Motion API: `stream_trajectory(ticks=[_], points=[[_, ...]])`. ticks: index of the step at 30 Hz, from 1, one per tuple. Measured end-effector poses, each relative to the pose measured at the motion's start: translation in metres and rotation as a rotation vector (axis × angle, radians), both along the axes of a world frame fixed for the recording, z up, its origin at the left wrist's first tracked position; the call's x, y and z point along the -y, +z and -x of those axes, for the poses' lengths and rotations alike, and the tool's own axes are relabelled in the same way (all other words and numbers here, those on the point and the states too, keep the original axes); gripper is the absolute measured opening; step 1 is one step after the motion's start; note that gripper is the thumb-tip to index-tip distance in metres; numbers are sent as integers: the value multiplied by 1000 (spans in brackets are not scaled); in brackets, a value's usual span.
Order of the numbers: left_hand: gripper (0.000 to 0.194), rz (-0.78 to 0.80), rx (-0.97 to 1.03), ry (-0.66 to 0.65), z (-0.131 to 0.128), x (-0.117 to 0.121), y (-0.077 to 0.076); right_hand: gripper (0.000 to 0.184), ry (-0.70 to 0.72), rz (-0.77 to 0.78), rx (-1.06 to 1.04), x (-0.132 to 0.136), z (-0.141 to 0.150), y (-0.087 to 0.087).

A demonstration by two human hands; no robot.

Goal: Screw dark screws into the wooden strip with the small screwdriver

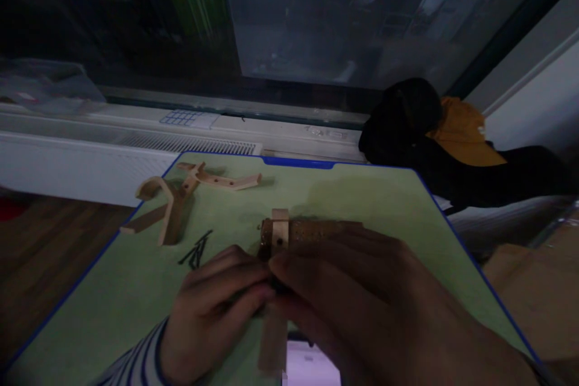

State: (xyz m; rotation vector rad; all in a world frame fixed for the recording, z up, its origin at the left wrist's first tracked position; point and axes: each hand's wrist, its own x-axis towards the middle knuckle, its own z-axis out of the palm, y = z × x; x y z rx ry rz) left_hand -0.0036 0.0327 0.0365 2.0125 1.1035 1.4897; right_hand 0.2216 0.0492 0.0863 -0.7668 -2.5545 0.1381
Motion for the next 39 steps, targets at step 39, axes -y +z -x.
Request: stream_trajectory(ticks=[39], points=[[12, 12, 11, -10, 5, -5, -5, 28, 118, 42, -56, -13, 47, 21]])
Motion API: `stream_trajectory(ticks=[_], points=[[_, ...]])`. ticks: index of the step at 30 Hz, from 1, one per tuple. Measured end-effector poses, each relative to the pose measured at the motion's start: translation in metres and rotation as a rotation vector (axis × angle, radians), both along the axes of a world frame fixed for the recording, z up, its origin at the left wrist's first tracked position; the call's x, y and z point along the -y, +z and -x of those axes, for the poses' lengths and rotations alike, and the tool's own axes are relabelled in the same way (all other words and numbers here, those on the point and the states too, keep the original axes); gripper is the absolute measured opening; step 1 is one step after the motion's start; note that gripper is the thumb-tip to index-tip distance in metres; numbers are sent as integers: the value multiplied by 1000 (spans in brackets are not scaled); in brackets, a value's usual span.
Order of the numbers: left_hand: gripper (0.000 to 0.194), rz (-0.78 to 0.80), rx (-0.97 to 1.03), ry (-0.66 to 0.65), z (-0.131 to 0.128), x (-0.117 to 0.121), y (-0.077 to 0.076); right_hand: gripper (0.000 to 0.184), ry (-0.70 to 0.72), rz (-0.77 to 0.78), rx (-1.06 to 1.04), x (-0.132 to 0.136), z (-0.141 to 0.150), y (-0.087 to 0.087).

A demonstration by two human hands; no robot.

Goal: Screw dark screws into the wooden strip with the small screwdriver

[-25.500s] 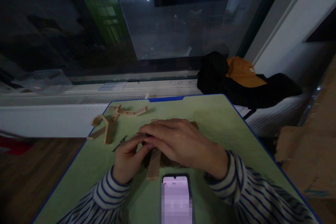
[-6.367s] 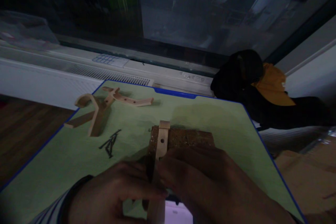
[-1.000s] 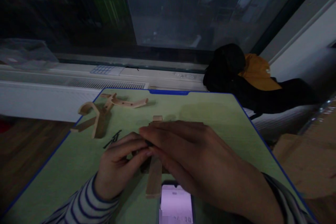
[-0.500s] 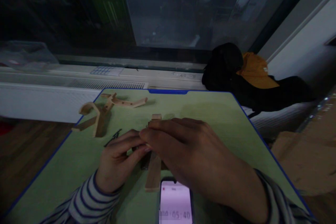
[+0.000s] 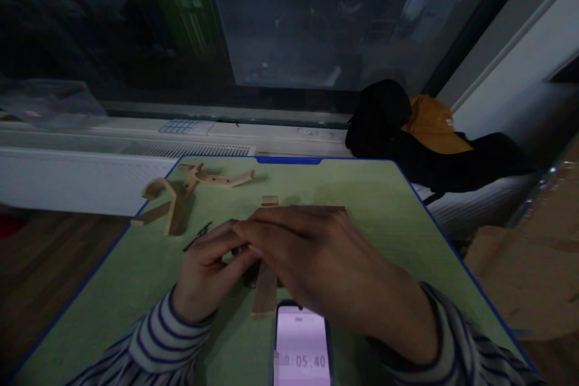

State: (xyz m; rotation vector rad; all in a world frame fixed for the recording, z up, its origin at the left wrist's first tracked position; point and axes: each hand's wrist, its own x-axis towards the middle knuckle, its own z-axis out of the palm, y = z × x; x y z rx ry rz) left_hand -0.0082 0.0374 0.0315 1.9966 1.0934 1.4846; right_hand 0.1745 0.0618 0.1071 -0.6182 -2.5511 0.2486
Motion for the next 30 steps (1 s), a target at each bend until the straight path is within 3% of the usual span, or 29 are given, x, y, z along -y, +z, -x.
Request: stream_trajectory(ticks=[13, 19, 24, 30], points=[[10, -21, -13, 39, -1, -2, -3, 24, -62, -93, 26, -1, 3, -4], [8, -34, -25, 21, 0, -2, -3, 33, -15, -26, 24, 0, 1, -2], [10, -14, -35, -27, 0, -1, -4, 21, -30, -28, 54, -1, 1, 0], [8, -14, -26, -12, -2, -2, -3, 20, -39, -74, 63, -2, 2, -3]])
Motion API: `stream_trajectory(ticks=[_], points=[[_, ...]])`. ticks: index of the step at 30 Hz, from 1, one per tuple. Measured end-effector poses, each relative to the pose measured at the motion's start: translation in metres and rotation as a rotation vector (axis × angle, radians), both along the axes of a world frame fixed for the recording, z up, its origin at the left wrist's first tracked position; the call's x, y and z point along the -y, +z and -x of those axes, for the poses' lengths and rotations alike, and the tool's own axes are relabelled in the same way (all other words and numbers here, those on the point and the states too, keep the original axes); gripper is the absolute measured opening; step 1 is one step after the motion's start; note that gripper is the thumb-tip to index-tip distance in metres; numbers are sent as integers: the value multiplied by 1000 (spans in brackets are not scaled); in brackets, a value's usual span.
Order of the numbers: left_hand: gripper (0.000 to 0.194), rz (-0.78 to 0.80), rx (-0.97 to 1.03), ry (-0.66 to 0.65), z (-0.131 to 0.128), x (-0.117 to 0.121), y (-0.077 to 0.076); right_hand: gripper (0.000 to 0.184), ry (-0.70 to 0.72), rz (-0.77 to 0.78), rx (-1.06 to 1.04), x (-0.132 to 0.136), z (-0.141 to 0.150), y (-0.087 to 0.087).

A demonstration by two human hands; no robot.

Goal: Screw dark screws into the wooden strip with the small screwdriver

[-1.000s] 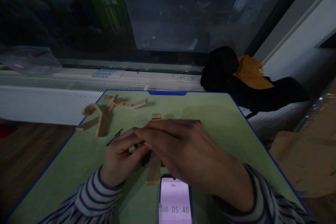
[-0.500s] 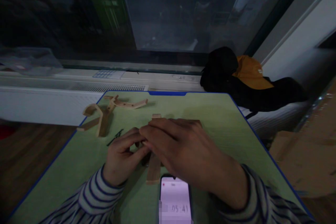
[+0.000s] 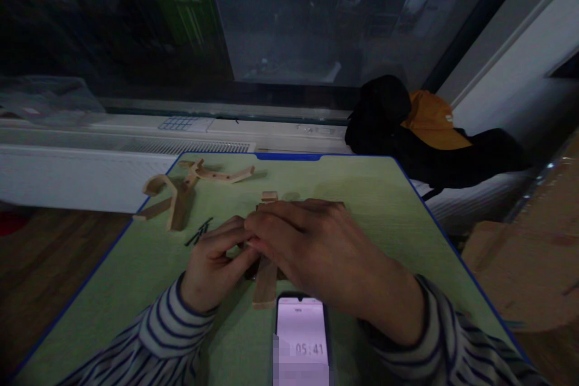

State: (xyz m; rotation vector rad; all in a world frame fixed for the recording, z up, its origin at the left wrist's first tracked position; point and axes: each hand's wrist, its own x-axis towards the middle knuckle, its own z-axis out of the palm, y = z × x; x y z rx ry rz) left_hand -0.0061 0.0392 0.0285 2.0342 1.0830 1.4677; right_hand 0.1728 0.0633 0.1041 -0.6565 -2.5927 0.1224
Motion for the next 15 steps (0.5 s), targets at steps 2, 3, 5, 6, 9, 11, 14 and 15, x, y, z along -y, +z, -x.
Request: stream_trajectory(ticks=[2, 3, 5, 6, 9, 11, 14, 15], points=[[8, -12, 6, 20, -1, 0, 0, 20, 14, -1, -10, 0, 0, 0], [8, -15, 7, 30, -1, 0, -1, 20, 17, 0, -11, 0, 0, 0], [9, -20, 5, 49, -1, -1, -1, 23, 11, 0, 1, 1, 0, 1], [10, -19, 3, 57, -1, -1, -2, 25, 2, 6, 13, 1, 0, 1], [10, -16, 1, 63, 0, 0, -2, 37, -27, 62, 29, 3, -1, 2], [10, -14, 3, 59, 2, 0, -2, 41, -19, 108, 22, 4, -2, 1], [8, 8, 12, 42, 3, 0, -3, 39, 5, 121, -5, 3, -2, 0], [7, 18, 16, 29, 3, -1, -4, 37, 5, 120, -14, 2, -1, -1]])
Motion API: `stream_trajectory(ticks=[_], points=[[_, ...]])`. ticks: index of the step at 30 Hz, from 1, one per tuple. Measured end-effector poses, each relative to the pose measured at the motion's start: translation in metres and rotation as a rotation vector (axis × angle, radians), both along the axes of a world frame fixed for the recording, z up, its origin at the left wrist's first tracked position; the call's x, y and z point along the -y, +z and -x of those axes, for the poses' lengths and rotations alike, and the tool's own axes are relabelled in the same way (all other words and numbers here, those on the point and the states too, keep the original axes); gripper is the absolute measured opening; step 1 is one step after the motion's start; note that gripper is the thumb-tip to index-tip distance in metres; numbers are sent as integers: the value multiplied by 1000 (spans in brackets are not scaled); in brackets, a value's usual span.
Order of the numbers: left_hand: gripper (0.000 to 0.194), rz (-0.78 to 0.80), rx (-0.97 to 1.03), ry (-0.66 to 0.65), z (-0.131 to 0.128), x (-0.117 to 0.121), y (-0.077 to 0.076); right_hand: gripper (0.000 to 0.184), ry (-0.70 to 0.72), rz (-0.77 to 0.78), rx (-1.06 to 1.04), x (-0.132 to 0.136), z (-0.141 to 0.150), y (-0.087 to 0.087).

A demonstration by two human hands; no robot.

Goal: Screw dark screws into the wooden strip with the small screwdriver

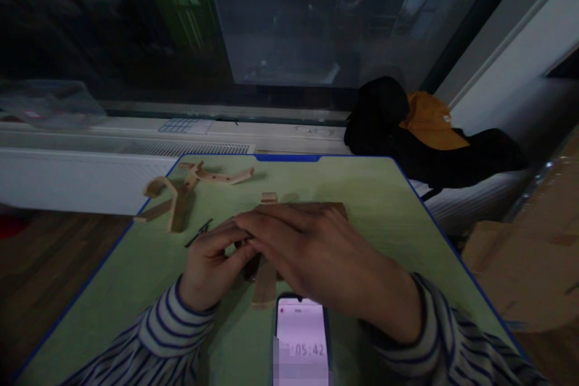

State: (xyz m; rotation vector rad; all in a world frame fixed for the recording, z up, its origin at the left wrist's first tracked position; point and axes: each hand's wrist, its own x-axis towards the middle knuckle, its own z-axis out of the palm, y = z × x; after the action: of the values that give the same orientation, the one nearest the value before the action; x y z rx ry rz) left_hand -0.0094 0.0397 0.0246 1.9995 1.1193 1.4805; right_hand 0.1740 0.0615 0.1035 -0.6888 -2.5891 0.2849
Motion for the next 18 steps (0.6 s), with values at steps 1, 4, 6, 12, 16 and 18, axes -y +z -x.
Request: stream_trajectory(ticks=[1, 4, 6, 12, 16, 18], points=[[7, 9, 3, -17, 0, 0, 0, 34, -2, -1, -9, -1, 1, 0], [7, 32, -4, -63, 0, -1, 0, 28, -12, -12, -13, -3, 2, -1], [8, 41, -11, -67, -1, -1, 1, 25, -16, -34, -4, -3, 2, -1], [13, -15, 20, -13, -3, -1, 0, 24, -19, -83, 37, -2, 1, -1], [12, -41, 11, 39, -2, -1, -1, 31, -54, -74, 27, -1, 2, -1], [11, -31, -5, 54, -1, -1, -1, 37, -58, -43, 16, 0, 2, -2]])
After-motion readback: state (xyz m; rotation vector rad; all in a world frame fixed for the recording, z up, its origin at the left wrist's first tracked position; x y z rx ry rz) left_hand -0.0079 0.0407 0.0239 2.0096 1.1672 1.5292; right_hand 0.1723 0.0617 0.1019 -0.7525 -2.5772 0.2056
